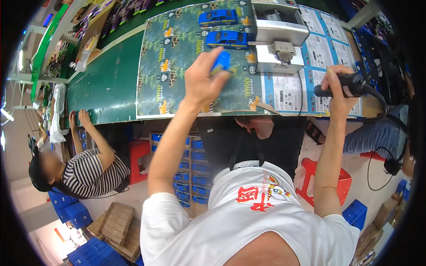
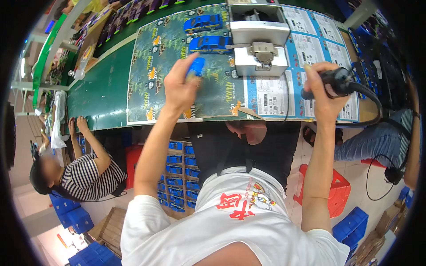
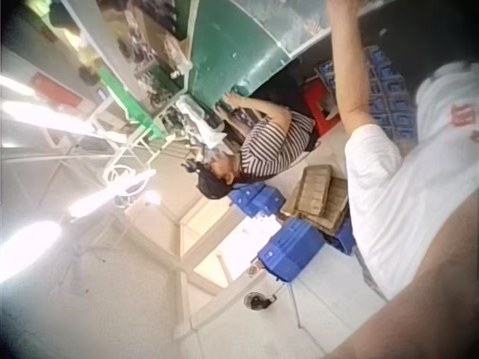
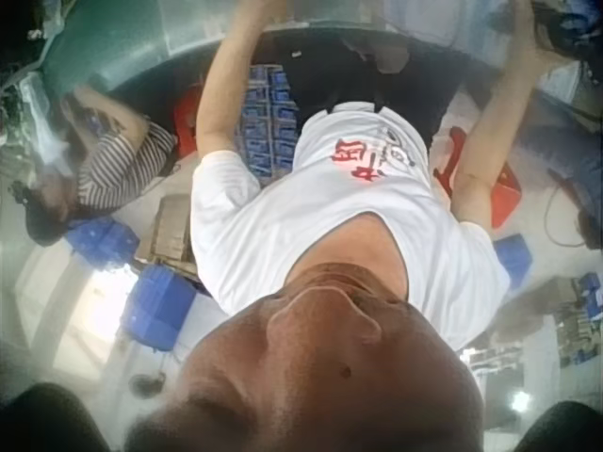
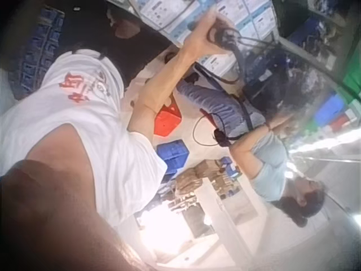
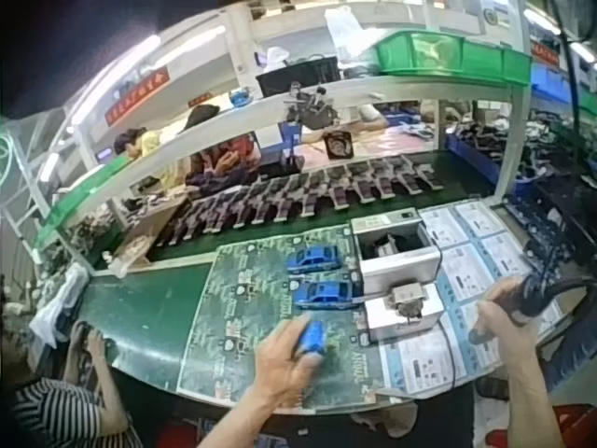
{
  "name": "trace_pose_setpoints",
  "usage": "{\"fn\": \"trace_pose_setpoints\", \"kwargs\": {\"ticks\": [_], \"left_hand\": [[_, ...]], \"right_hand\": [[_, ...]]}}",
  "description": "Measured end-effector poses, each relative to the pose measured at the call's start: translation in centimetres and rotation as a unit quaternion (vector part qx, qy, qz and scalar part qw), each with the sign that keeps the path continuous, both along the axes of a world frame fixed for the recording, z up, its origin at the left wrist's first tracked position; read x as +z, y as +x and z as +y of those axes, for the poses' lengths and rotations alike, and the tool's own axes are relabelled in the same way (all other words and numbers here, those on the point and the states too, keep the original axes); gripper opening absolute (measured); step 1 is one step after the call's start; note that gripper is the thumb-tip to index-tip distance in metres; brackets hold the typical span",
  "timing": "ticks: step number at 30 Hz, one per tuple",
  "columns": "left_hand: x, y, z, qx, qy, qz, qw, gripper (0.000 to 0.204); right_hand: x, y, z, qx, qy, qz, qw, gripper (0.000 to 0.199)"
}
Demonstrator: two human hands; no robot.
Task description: The recorder is assembling blue toy cars by using an electric screwdriver to fasten screws into the chassis.
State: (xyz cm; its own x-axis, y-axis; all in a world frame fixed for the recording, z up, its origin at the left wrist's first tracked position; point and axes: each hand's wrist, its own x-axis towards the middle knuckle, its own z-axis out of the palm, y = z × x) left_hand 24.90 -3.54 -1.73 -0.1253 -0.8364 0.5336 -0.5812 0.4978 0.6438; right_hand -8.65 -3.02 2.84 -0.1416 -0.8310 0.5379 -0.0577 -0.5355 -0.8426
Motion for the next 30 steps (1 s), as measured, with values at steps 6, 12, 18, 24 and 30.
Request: {"fn": "trace_pose_setpoints", "kwargs": {"ticks": [6,12,18,24,30], "left_hand": [[0.9,6.9,-0.2,-0.083,-0.002,-0.473,0.877,0.087],[1.6,19.0,4.5,0.158,0.018,-0.502,0.850,0.099],[-1.8,6.4,6.3,0.010,-0.129,-0.221,0.967,0.050],[-2.0,-13.2,2.2,-0.129,-0.114,0.067,0.983,0.021],[-1.6,-29.5,-4.6,-0.186,0.140,0.173,0.957,0.036]], "right_hand": [[-0.7,-0.9,0.0,-0.009,0.010,-0.010,1.000,0.007],[-1.4,-1.9,-0.4,0.019,0.002,-0.044,0.999,0.009],[-1.6,-2.3,-0.1,0.023,0.001,-0.027,0.999,0.009],[-0.7,-1.7,0.9,-0.001,0.062,-0.020,0.998,0.013],[1.8,-6.5,6.6,0.028,0.078,-0.111,0.990,0.014]]}}
